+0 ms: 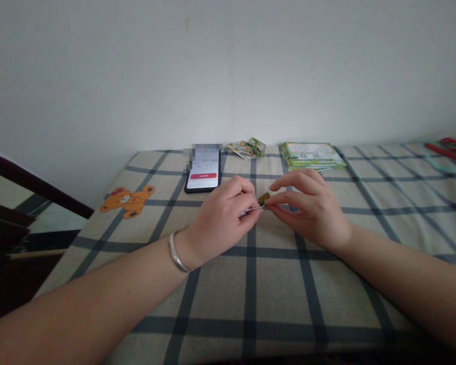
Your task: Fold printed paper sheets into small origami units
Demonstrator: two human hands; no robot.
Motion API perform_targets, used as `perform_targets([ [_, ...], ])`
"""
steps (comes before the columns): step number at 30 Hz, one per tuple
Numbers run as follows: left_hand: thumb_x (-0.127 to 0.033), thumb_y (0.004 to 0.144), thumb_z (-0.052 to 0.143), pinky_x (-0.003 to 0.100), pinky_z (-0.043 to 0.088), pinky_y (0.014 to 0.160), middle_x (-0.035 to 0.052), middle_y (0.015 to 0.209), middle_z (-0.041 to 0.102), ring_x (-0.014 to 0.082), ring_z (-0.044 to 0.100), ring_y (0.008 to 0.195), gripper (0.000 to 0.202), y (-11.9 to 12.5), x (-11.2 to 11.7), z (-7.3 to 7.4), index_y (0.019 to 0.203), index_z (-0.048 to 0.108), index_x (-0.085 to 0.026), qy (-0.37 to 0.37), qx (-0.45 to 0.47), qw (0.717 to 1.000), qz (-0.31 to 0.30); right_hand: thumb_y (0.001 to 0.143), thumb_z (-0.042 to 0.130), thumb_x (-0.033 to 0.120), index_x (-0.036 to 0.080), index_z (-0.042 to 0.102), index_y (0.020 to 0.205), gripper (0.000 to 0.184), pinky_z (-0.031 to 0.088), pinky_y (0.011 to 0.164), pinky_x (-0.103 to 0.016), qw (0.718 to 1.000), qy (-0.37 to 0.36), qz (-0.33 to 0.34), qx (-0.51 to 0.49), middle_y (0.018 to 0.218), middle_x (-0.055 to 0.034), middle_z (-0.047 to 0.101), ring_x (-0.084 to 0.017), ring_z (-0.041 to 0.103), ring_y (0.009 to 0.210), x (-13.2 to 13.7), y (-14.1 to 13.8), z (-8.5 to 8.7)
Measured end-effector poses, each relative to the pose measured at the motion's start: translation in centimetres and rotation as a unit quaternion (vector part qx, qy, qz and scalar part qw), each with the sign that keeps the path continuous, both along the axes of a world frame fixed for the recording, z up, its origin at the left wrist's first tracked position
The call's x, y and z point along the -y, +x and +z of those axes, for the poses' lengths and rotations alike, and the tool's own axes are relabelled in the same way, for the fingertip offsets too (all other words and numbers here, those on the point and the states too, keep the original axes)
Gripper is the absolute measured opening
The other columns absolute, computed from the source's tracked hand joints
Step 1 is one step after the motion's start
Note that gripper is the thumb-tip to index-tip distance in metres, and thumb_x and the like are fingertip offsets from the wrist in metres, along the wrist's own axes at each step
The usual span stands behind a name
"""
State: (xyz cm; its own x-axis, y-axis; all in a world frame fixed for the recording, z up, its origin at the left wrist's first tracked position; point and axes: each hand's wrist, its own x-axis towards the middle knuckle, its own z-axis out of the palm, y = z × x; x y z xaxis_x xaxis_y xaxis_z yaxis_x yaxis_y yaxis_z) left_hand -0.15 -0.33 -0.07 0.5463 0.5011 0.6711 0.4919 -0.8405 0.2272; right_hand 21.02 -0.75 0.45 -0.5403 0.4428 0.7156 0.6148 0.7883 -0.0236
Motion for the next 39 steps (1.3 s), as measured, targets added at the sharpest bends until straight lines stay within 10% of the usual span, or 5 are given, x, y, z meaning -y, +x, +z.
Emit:
perform_targets([
  [39,-0.015,0.084,0.063,0.03,0.045,0.074,0.0015,0.084,0.062,0.0157,0.057,0.082,0.006,-0.08,-0.16,0.12,0.079,0.064,-0.018,0.051,-0.035,0.998,0.006,0.079,0.065,0.015,0.02,0.061,0.078,0.006,0.049,0.084,-0.04,0.999,0.021,0.003,0.025,0.103,-0.0086,0.066,-0.024,0.059,0.097,-0.37,-0.11,-0.34],
])
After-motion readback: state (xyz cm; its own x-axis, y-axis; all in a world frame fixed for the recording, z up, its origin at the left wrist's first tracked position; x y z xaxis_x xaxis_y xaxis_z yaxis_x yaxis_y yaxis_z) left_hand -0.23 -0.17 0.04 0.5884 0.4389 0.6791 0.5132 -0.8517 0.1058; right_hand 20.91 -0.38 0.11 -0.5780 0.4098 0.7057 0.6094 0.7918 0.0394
